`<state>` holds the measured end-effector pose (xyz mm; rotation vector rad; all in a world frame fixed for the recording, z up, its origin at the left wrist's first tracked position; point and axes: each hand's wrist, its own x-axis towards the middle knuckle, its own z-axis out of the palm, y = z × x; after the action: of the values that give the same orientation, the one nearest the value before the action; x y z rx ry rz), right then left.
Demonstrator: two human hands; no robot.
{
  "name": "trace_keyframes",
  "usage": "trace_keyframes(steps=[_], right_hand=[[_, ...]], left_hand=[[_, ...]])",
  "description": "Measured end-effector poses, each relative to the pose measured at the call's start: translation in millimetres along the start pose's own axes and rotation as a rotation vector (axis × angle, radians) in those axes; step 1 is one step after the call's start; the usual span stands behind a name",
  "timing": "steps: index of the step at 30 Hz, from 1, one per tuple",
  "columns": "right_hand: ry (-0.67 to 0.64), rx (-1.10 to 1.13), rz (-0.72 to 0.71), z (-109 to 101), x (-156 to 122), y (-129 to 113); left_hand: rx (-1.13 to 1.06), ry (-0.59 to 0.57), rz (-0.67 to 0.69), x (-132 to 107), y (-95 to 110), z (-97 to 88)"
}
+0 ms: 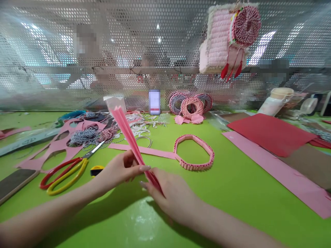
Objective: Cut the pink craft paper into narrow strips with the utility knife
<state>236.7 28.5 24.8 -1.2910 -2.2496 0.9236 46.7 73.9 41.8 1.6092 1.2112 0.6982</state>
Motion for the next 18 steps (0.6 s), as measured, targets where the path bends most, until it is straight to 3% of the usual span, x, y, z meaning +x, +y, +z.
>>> trace_keyframes(steps=[5, 12, 18], right_hand=[[0.019, 0.106, -0.007, 1.5, 3.1, 3.0], [-0.205, 0.972, 0.200, -3.9, 6.6, 2.7], [-0.424, 1.331, 0.176, -14.2, 10.7, 16.3]], left_hand=[[-0.005, -0.004, 0.026, -0.4, 0.9, -2.0], [-0.140, -0.088, 0.068, -0.5, 11.5, -8.4], [-0.257, -0.167, 0.053, 1.5, 10.1, -15.1]])
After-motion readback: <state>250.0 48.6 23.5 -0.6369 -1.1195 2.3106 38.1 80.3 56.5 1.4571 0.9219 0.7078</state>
